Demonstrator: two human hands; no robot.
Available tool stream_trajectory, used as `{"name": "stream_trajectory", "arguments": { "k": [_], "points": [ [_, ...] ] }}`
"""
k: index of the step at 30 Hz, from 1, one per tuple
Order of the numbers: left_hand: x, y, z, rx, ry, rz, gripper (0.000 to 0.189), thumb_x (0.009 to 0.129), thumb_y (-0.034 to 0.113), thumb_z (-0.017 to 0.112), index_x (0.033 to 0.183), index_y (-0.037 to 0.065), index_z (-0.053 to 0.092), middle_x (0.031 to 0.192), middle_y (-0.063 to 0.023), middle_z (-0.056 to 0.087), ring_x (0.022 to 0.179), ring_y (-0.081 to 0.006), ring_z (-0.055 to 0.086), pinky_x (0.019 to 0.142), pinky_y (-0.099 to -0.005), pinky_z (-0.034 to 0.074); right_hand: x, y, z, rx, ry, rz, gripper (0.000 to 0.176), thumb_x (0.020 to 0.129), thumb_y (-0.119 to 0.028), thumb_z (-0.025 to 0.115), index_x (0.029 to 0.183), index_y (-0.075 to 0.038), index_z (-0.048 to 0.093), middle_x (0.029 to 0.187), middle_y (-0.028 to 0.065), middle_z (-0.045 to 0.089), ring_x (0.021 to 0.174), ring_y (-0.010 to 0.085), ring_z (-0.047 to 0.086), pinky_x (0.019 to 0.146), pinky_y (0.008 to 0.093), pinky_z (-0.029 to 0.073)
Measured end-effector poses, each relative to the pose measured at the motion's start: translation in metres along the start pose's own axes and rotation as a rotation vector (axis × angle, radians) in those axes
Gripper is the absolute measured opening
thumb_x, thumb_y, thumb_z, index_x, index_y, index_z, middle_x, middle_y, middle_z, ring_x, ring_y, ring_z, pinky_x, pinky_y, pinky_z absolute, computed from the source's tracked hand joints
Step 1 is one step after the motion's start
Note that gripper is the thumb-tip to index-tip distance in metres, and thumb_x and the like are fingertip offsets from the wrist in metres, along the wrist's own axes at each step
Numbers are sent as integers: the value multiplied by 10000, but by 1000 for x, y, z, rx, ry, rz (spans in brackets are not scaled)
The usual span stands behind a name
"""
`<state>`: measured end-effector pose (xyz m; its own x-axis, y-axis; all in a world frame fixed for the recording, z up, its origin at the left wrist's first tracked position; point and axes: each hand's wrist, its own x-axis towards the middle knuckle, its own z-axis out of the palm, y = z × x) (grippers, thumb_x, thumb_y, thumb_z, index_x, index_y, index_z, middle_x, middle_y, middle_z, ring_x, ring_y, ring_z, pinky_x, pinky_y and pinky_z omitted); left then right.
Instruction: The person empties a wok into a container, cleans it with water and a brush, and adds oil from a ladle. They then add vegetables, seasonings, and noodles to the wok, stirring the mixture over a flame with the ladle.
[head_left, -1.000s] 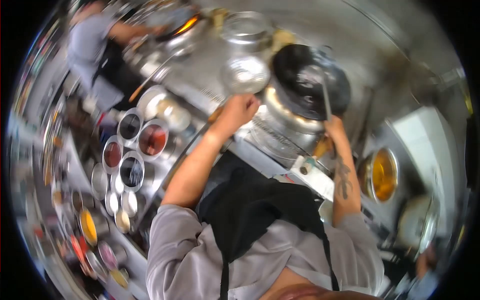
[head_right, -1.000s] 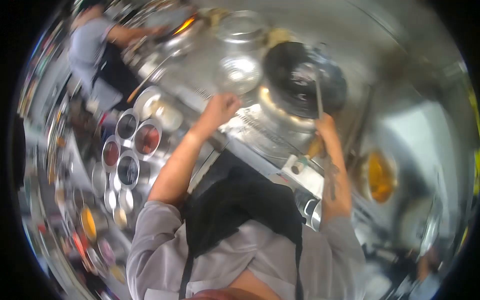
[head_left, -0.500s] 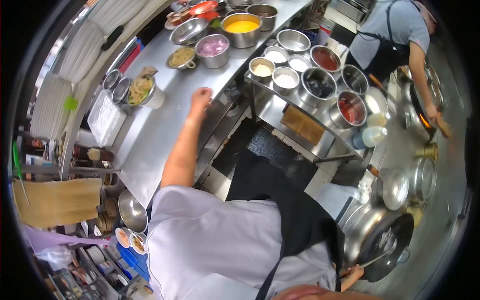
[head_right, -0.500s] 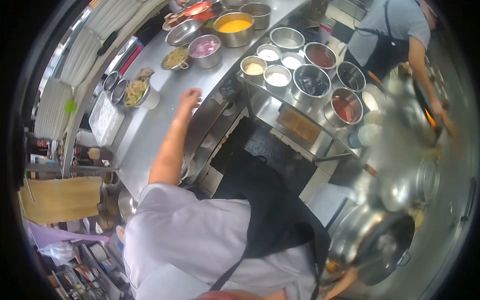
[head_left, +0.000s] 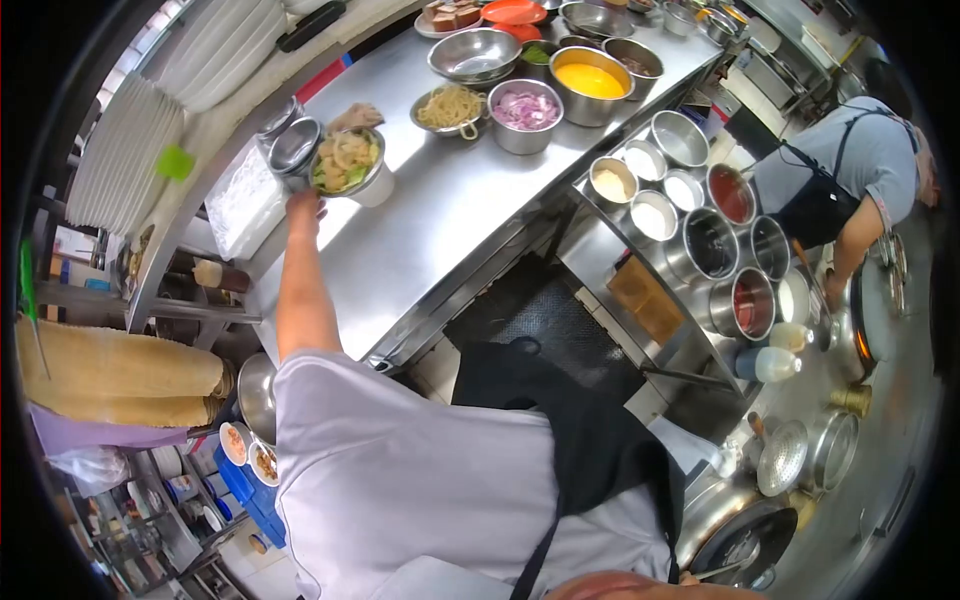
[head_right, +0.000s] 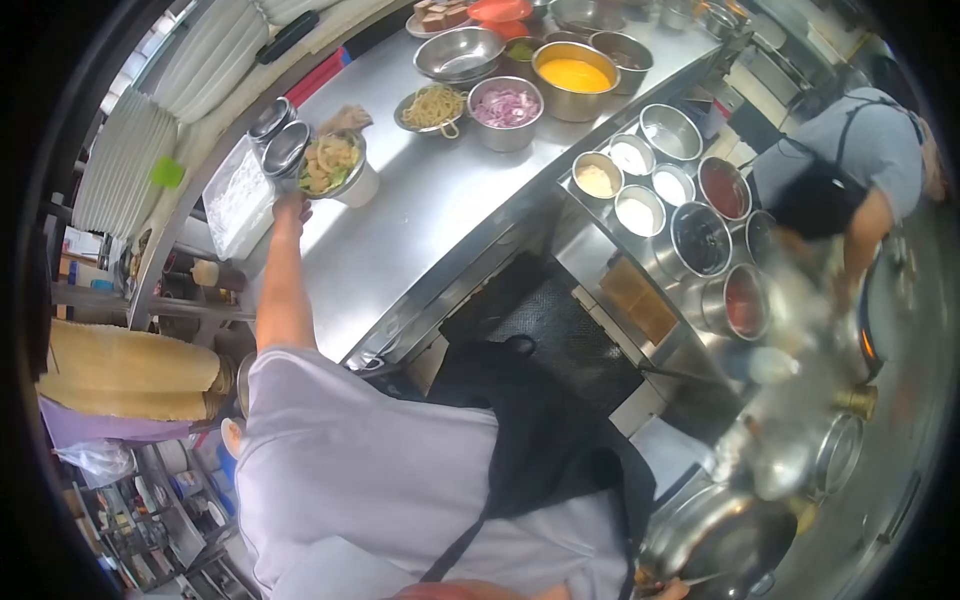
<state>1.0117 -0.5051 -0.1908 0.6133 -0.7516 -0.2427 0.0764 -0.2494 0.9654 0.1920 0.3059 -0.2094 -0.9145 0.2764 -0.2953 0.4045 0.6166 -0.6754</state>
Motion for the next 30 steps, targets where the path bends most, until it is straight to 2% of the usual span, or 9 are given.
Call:
{"name": "stream_trajectory", "arguments": {
  "k": [13,16,21,23,24,25,26,28,30],
  "points": [
    [-8,15,-14,207,-108,-148,225,883,114,523,1059,-8,593,981,-148,669,845,-245,674,682,-363,586,3,-11,15,61,-20,-35,167,888,-177,580,1011,-71,540,720,61,566,580,172,551,518,312,490],
    [-1,16,-28,-46,-110,-55,193,853,168,577,952,6,615,783,-106,632,627,-205,616,545,-324,571,10,-4,-2,147,-5,-35,166,887,-182,585,1006,-72,550,730,62,576,595,175,563,533,312,500],
    [9,44,-45,-226,-736,292,434,884,253,650,1236,21,548,1218,-115,594,1065,-244,599,880,-400,519,31,54,-67,481,88,-41,164,886,-191,593,998,-74,567,747,66,593,621,180,583,558,312,516],
    [2,66,-22,727,-548,1006,345,951,223,584,1226,16,580,1138,-107,649,1047,-227,603,938,-355,476,34,81,-80,644,133,-59,164,885,-194,596,994,-75,574,754,67,600,632,182,591,568,312,522],
    [-21,82,5,816,-492,970,352,954,226,572,1237,16,570,1174,-96,628,1064,-209,584,937,-332,472,41,90,-80,721,152,-90,163,885,-196,598,993,-75,577,757,67,603,637,183,595,573,312,526],
    [3,86,30,232,-802,454,362,947,218,567,1257,31,552,1218,-86,593,1116,-195,550,946,-317,461,45,92,-81,787,177,-122,163,885,-198,600,991,-75,581,760,68,606,642,184,599,578,312,529],
    [-23,87,60,-151,-1044,397,351,933,184,562,1244,23,544,1213,-77,569,1088,-171,534,906,-299,463,60,98,-76,840,180,-163,163,884,-199,601,989,-76,584,764,69,610,647,185,603,583,312,532],
    [-96,104,138,-88,-835,136,324,919,173,563,1202,16,555,1165,-76,572,1004,-157,537,834,-287,462,32,30,-65,702,241,-39,111,887,-185,603,878,-75,593,716,45,593,561,164,568,498,316,504],
    [-120,79,189,-138,-1065,342,273,899,201,602,1122,46,576,1067,-44,608,872,-128,562,728,-254,477,33,5,-63,613,83,145,127,880,-164,625,937,-62,574,675,13,570,508,127,536,449,323,477]
  ]
}}
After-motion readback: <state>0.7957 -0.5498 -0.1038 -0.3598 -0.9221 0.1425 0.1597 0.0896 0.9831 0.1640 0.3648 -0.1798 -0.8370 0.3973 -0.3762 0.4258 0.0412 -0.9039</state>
